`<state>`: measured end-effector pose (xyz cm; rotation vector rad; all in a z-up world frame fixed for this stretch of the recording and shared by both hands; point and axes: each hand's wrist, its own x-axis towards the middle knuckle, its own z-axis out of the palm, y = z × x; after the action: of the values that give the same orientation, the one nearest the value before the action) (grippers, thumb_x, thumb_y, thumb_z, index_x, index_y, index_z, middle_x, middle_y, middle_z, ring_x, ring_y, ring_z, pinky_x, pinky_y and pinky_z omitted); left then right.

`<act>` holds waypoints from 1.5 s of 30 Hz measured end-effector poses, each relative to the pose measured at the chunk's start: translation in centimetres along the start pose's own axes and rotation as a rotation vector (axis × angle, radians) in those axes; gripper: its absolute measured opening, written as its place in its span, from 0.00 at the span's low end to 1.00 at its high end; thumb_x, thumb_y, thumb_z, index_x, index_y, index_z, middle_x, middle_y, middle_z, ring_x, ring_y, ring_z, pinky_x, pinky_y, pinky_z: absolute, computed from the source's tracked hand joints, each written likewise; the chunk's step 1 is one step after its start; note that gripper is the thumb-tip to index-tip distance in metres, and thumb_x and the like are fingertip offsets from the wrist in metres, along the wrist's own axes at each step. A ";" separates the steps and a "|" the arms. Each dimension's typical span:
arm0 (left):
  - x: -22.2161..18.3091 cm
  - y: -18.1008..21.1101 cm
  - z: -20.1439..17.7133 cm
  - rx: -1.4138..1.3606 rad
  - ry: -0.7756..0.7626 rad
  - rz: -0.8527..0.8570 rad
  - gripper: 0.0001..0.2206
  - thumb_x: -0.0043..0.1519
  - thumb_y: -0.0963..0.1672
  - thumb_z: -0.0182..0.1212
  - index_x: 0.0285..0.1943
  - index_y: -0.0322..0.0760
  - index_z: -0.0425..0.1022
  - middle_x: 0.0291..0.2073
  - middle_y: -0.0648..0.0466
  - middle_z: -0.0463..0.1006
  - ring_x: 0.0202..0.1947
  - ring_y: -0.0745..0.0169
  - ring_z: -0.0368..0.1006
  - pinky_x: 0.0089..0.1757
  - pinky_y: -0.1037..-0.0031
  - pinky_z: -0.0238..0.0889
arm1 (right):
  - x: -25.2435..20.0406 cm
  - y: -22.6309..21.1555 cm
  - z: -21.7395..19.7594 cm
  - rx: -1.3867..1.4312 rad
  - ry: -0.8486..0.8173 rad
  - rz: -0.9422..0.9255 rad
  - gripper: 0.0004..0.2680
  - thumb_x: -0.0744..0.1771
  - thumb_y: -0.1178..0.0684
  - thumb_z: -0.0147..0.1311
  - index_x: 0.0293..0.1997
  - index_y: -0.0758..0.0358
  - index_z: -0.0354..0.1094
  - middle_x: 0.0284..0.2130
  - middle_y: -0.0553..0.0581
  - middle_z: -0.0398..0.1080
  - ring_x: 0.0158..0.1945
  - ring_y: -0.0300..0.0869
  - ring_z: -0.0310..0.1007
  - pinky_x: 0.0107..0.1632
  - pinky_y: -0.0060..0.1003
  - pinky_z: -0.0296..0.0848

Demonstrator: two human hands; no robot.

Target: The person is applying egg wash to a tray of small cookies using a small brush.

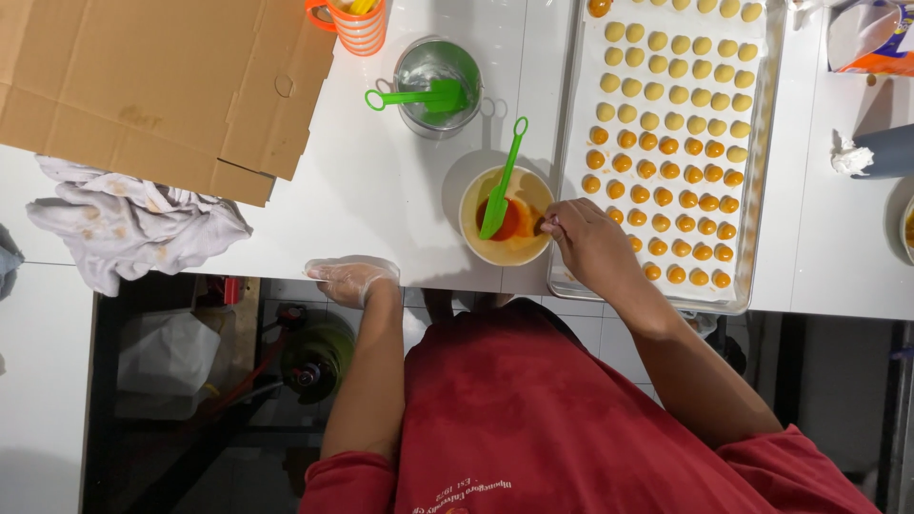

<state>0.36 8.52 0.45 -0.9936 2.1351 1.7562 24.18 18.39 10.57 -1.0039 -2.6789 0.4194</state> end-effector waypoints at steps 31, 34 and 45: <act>0.8 -1.3 0.1 0.207 0.024 0.074 0.27 0.72 0.57 0.35 0.61 0.37 0.69 0.52 0.44 0.77 0.60 0.44 0.74 0.57 0.61 0.70 | -1.4 0.6 -1.2 0.337 0.245 0.639 0.07 0.69 0.56 0.65 0.41 0.69 0.73 0.28 0.70 0.73 0.31 0.56 0.77 0.34 0.41 0.74; 0.4 -1.0 -0.4 0.197 0.021 0.083 0.27 0.71 0.58 0.36 0.60 0.35 0.70 0.53 0.41 0.77 0.59 0.41 0.74 0.57 0.59 0.70 | -2.2 1.6 -0.9 0.399 0.301 0.627 0.06 0.69 0.56 0.65 0.42 0.69 0.72 0.29 0.70 0.73 0.32 0.54 0.76 0.35 0.41 0.75; -6.6 4.0 -0.6 0.610 -0.043 0.161 0.25 0.72 0.50 0.29 0.67 0.26 0.58 0.64 0.37 0.67 0.68 0.43 0.63 0.65 0.63 0.58 | -9.7 9.1 -10.0 1.234 0.812 0.921 0.03 0.75 0.54 0.38 0.48 0.60 0.54 0.33 0.56 0.72 0.33 0.36 0.78 0.42 0.24 0.80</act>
<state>3.01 10.63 7.41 -0.6248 2.5351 1.0350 40.01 20.23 15.38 -1.3747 -0.7870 1.2340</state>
